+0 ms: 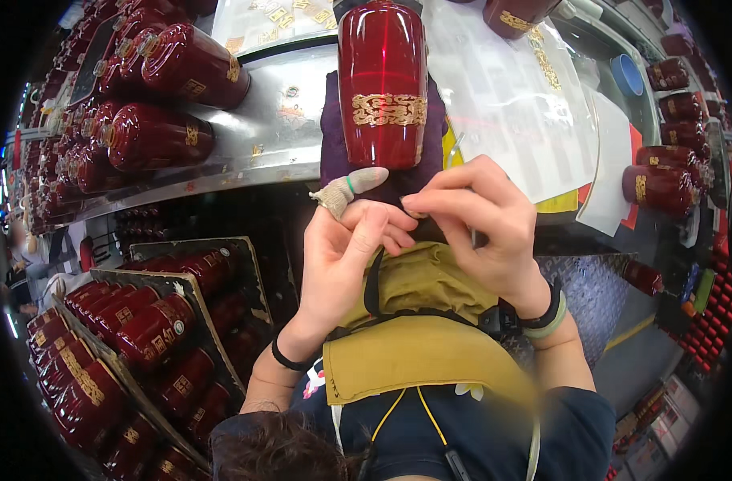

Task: Apply gold labels to red ceramic liquor bottles at an industrial workstation.

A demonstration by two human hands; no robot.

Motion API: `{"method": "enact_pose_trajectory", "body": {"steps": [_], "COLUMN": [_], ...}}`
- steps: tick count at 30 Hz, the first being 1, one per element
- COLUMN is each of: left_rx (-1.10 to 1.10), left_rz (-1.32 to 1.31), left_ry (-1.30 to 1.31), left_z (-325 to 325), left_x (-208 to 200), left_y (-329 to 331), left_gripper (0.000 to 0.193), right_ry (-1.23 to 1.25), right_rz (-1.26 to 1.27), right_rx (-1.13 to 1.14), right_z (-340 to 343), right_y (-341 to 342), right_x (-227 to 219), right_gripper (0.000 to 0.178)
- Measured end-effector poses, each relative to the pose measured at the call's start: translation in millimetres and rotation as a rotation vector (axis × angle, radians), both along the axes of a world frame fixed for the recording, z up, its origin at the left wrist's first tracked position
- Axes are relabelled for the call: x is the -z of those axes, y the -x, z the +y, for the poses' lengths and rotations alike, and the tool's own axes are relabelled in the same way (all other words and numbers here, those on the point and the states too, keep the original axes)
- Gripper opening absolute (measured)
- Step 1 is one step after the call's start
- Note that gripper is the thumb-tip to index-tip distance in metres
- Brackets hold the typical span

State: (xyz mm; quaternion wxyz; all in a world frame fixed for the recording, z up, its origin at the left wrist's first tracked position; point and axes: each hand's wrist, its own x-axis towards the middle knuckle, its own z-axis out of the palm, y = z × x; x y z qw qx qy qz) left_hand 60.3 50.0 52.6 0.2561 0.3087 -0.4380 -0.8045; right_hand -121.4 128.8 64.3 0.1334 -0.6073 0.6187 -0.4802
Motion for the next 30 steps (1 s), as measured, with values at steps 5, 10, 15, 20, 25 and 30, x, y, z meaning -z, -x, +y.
{"method": "enact_pose_trajectory", "body": {"steps": [5, 10, 15, 20, 25, 30], "left_rx": [-0.137, -0.185, -0.314, -0.381, -0.396, -0.399], "left_rz": [-0.038, -0.03, -0.137, -0.325, -0.3, -0.125], "left_ry": [0.001, 0.114, 0.305, 0.59, 0.592, 0.394], "left_z": [-5, -4, -14, -22, -29, -31], "left_x": [-4, 6, 11, 20, 35, 42], "left_y": [7, 5, 13, 25, 25, 27], "left_gripper": [0.053, 0.054, 0.05, 0.051, 0.053, 0.066], "right_ry": [0.067, -0.094, -0.218, -0.218, -0.243, -0.247], "right_rz": [0.145, -0.08, -0.177, -0.279, -0.284, -0.245], "right_rx": [-0.06, 0.025, 0.048, 0.157, 0.211, 0.215], "right_z": [-1, 0, -3, -15, -22, -25], "right_y": [-3, -10, 0, 1, 0, -1], "right_x": [10, 2, 4, 12, 14, 14], "right_gripper": [0.047, 0.022, 0.01, 0.013, 0.016, 0.017]}}
